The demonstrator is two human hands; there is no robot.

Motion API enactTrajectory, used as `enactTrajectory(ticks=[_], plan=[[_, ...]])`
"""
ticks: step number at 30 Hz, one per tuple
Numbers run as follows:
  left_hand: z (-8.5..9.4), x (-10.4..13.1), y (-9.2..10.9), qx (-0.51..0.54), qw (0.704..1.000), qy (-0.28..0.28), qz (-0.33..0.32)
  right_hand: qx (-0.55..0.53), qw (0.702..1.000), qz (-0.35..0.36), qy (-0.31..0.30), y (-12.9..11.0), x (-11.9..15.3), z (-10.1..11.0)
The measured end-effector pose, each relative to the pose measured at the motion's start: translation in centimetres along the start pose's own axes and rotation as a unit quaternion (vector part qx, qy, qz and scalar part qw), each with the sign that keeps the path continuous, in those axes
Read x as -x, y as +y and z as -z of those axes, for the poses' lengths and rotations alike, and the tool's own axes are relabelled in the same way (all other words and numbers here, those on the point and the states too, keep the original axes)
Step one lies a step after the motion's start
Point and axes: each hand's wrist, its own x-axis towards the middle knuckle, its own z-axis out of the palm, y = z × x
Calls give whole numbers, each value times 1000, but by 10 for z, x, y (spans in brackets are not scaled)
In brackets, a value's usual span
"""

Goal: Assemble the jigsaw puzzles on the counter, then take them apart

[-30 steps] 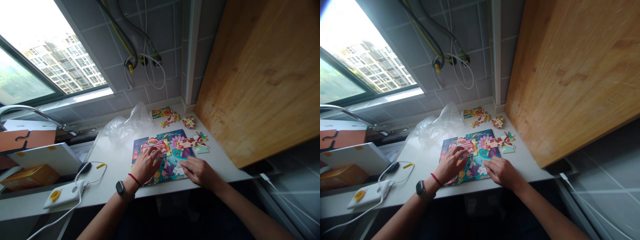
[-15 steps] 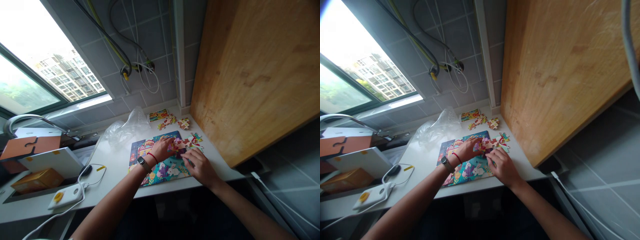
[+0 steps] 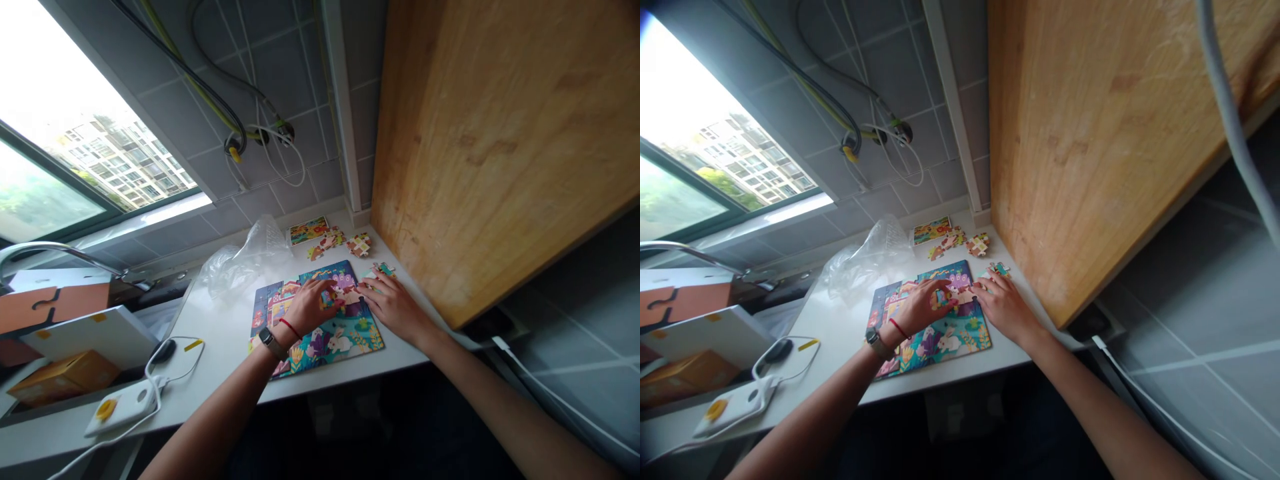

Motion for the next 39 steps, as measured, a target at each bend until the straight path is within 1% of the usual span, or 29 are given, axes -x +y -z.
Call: enactTrajectory(ticks=[5,12,14,20,24,29,34,39], plan=[[4,9,2,-3,1000,4,4,-34,999,15,-3,-2,-3,1],[13,10,-4,-17,999,-27,-7,-47,999,26,-10,-8,0,2],[14,11,-4,-20,999,-26,-8,-50,998,30,-13,-9,0,2],[13,18,-3,-18,1000,-9,-11,-55,997,37,-27,-9,1,4],[13,21,-7,-29,999,-27,-21,-51,996,49,-45,-11,1,7],[14,21,-11,-18,999,-39,-18,-56,995,48,-63,-12,2,8],[15,20,-17,-9,997,-61,-41,-63,995,42,-57,-10,4,5],[21,17,-16,-37,992,-85,-82,-65,995,46,-54,-10,4,6]])
